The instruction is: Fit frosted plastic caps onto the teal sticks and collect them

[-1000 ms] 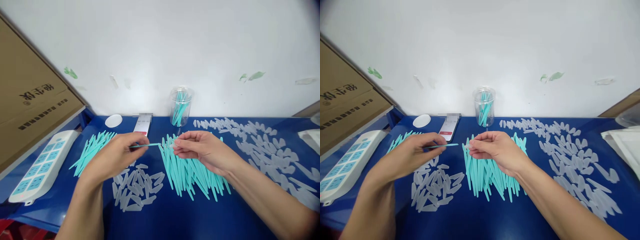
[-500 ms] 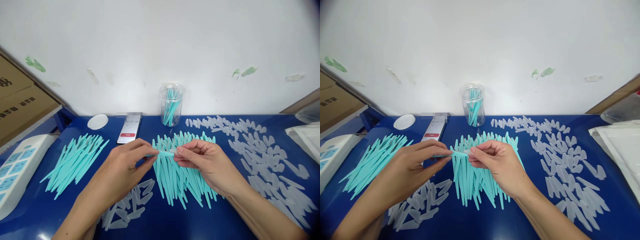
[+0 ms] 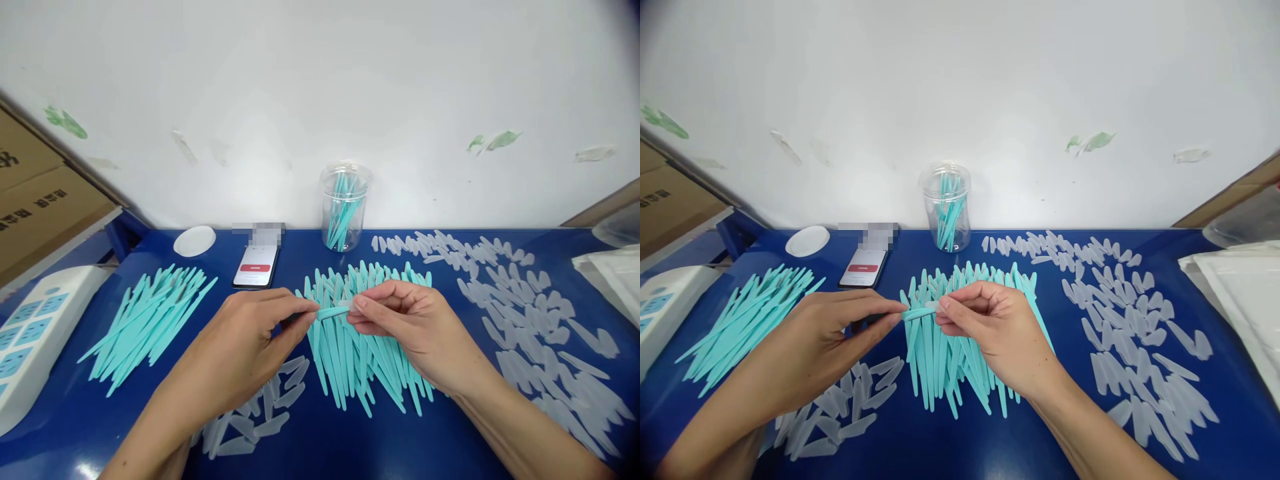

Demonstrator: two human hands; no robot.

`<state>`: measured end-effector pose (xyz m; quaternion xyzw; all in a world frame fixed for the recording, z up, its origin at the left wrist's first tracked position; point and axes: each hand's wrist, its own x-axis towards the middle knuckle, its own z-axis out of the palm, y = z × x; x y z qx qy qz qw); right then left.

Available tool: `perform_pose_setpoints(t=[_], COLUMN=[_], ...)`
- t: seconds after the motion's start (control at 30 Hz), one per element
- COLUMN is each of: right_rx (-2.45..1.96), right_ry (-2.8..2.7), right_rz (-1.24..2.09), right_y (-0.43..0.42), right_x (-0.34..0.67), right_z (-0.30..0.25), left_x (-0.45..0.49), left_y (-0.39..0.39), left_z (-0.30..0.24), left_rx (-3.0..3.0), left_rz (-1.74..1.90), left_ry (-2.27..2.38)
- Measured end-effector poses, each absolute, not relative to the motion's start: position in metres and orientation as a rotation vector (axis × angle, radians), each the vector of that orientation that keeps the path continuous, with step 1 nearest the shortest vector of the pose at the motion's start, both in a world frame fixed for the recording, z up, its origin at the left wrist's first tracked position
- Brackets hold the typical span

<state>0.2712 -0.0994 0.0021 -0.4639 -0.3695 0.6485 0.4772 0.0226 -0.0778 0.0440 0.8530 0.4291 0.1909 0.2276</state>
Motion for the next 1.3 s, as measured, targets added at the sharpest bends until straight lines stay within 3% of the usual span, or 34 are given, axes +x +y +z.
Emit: perform_pose_setpoints(t=[0.3,0.63,0.9,1.3], right_rx=[-1.146,-1.196,-1.238,-1.208], right_ry=[-1.091,-1.079,-0.870,-0.954], right_rz=[1.683,1.682,1.635,1.611], right_y=[-0.104,-0.100,-0.096,-0.099], right_x=[0.268,0.274,0.279,0.271], right_z=[0.006,0.009,0.008,0.011], left_x=[0.031,0.020,0.023,0.041], left_y=[-0.076,-0.070,-0.073,-0.080], left_z=[0.043,0.046,0.040,0.033], left_rx=[1.924,1.991,2.215,2.327], left_rz=[0.308,0.264,0.700,0.719], left_ry=[1.194,1.151,1.138,1.219])
